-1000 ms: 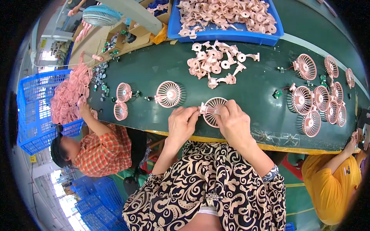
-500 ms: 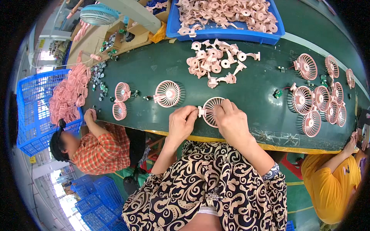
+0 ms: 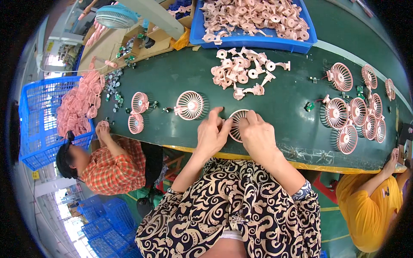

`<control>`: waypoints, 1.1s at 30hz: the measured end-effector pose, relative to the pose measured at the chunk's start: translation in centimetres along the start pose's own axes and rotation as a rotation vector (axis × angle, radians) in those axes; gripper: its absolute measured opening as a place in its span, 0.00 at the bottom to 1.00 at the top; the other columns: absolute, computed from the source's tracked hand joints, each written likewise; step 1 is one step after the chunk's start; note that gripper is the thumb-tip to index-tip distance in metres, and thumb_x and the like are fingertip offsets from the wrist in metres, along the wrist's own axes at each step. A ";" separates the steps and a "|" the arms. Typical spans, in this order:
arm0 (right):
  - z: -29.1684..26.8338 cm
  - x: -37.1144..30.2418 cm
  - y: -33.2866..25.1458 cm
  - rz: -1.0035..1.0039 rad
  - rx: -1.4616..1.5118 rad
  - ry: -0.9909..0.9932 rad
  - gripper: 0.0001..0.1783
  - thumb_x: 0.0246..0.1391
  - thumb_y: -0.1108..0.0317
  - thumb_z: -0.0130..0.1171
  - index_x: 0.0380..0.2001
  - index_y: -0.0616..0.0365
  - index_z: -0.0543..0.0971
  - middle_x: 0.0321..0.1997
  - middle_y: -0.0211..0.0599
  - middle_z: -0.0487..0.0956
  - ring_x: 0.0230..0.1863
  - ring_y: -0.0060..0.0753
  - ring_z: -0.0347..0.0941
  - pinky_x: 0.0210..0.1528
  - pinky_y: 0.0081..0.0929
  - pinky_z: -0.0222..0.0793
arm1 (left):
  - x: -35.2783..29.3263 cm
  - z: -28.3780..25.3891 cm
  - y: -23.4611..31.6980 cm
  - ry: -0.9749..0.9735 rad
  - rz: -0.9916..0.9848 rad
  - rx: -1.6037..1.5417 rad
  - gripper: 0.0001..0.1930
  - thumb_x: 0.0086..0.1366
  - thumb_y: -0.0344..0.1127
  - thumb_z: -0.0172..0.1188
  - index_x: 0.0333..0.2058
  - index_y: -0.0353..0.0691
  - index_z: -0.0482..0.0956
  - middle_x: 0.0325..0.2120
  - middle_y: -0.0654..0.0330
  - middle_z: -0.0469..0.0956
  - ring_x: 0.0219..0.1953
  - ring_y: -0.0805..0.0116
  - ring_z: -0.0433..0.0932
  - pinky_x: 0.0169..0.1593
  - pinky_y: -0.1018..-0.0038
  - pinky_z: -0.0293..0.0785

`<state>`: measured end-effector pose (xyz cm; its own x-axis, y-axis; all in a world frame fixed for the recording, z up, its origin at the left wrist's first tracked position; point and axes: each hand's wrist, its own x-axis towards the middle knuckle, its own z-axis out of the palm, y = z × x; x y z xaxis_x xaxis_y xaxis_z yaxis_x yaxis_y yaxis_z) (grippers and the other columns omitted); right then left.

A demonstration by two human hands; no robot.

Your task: The person assembles portable fan components by attaching plastic brackets onto the fan frame grilles by hand and placing the assembled pieces onto the workbench.

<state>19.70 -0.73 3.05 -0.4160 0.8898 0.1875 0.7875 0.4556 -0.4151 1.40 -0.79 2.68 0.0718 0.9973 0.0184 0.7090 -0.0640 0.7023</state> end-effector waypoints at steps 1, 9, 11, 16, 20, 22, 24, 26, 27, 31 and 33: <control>0.0 0.0 -0.1 0.028 0.041 0.017 0.10 0.50 0.68 0.70 0.33 0.58 0.79 0.37 0.38 0.74 0.40 0.42 0.80 0.36 0.38 0.78 | 0.0 0.1 0.0 0.006 0.002 0.001 0.24 0.68 0.41 0.66 0.53 0.27 0.72 0.18 0.56 0.78 0.23 0.51 0.80 0.34 0.57 0.74; -3.7 -1.5 0.3 -0.004 0.272 0.064 0.27 0.45 0.60 0.78 0.48 0.60 0.82 0.52 0.42 0.80 0.49 0.49 0.81 0.47 0.40 0.80 | -0.2 -0.8 0.1 0.011 0.060 -0.149 0.20 0.65 0.35 0.70 0.52 0.32 0.77 0.27 0.55 0.81 0.28 0.61 0.81 0.37 0.64 0.77; -4.2 -2.4 1.7 0.099 0.286 0.067 0.30 0.41 0.62 0.81 0.49 0.58 0.83 0.55 0.42 0.80 0.50 0.50 0.82 0.49 0.40 0.80 | -0.4 -1.8 -0.2 0.120 0.130 -0.083 0.22 0.63 0.34 0.72 0.52 0.33 0.78 0.31 0.56 0.82 0.33 0.61 0.82 0.41 0.64 0.78; -7.7 -4.7 6.5 0.592 -0.114 0.207 0.22 0.52 0.60 0.76 0.48 0.58 0.84 0.52 0.40 0.81 0.47 0.49 0.82 0.48 0.40 0.79 | 0.1 -5.6 -2.0 0.429 0.211 0.261 0.42 0.52 0.43 0.80 0.63 0.35 0.70 0.58 0.44 0.72 0.59 0.41 0.68 0.64 0.49 0.66; -7.6 -4.9 9.7 0.487 -0.371 0.453 0.17 0.57 0.62 0.71 0.46 0.59 0.83 0.52 0.40 0.81 0.47 0.49 0.81 0.48 0.40 0.77 | 0.5 -6.5 -4.4 0.464 0.123 0.378 0.50 0.48 0.43 0.82 0.66 0.34 0.65 0.59 0.44 0.72 0.62 0.42 0.68 0.66 0.51 0.63; -7.0 -3.4 9.3 0.398 -0.329 0.543 0.14 0.58 0.65 0.70 0.45 0.58 0.82 0.48 0.38 0.82 0.45 0.47 0.81 0.44 0.40 0.77 | -0.1 -6.2 -5.6 0.342 0.006 0.319 0.50 0.48 0.44 0.82 0.66 0.34 0.65 0.58 0.44 0.73 0.60 0.43 0.69 0.65 0.51 0.64; -6.5 -1.6 7.7 0.415 -0.180 0.475 0.11 0.60 0.66 0.68 0.44 0.60 0.84 0.44 0.41 0.84 0.39 0.47 0.83 0.43 0.41 0.77 | -0.7 -5.0 -5.3 0.281 -0.003 0.312 0.52 0.48 0.48 0.82 0.67 0.34 0.63 0.58 0.44 0.71 0.62 0.44 0.67 0.66 0.49 0.61; -5.5 0.7 6.8 0.441 0.062 0.377 0.10 0.60 0.65 0.68 0.40 0.61 0.86 0.37 0.45 0.84 0.34 0.49 0.83 0.39 0.42 0.77 | -1.3 -4.3 -3.4 0.244 0.044 0.328 0.52 0.48 0.47 0.82 0.67 0.35 0.62 0.58 0.45 0.71 0.60 0.45 0.68 0.64 0.50 0.61; -4.8 1.8 6.5 0.413 0.097 0.359 0.11 0.61 0.64 0.68 0.39 0.62 0.86 0.35 0.46 0.84 0.33 0.50 0.82 0.38 0.42 0.76 | -1.6 -3.6 -2.9 0.210 0.057 0.308 0.52 0.48 0.47 0.81 0.68 0.35 0.62 0.57 0.45 0.71 0.59 0.46 0.68 0.63 0.50 0.62; -2.5 5.7 5.9 0.395 0.179 0.241 0.14 0.61 0.60 0.67 0.35 0.62 0.87 0.33 0.48 0.84 0.31 0.52 0.81 0.36 0.42 0.75 | -2.3 -1.8 -0.8 0.054 0.150 0.201 0.49 0.51 0.46 0.80 0.68 0.39 0.64 0.57 0.48 0.73 0.61 0.46 0.67 0.65 0.52 0.61; -1.7 6.7 6.2 0.413 0.237 0.187 0.14 0.60 0.59 0.68 0.35 0.62 0.87 0.34 0.48 0.84 0.31 0.49 0.81 0.36 0.41 0.75 | -2.5 -1.7 -0.2 -0.013 0.205 0.147 0.46 0.53 0.42 0.78 0.69 0.39 0.65 0.58 0.48 0.73 0.64 0.46 0.66 0.66 0.52 0.60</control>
<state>22.56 8.11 3.24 0.0137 0.9936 0.1118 0.7350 0.0657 -0.6749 -0.17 -3.19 3.70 0.2329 0.9624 0.1396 0.7731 -0.2703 0.5738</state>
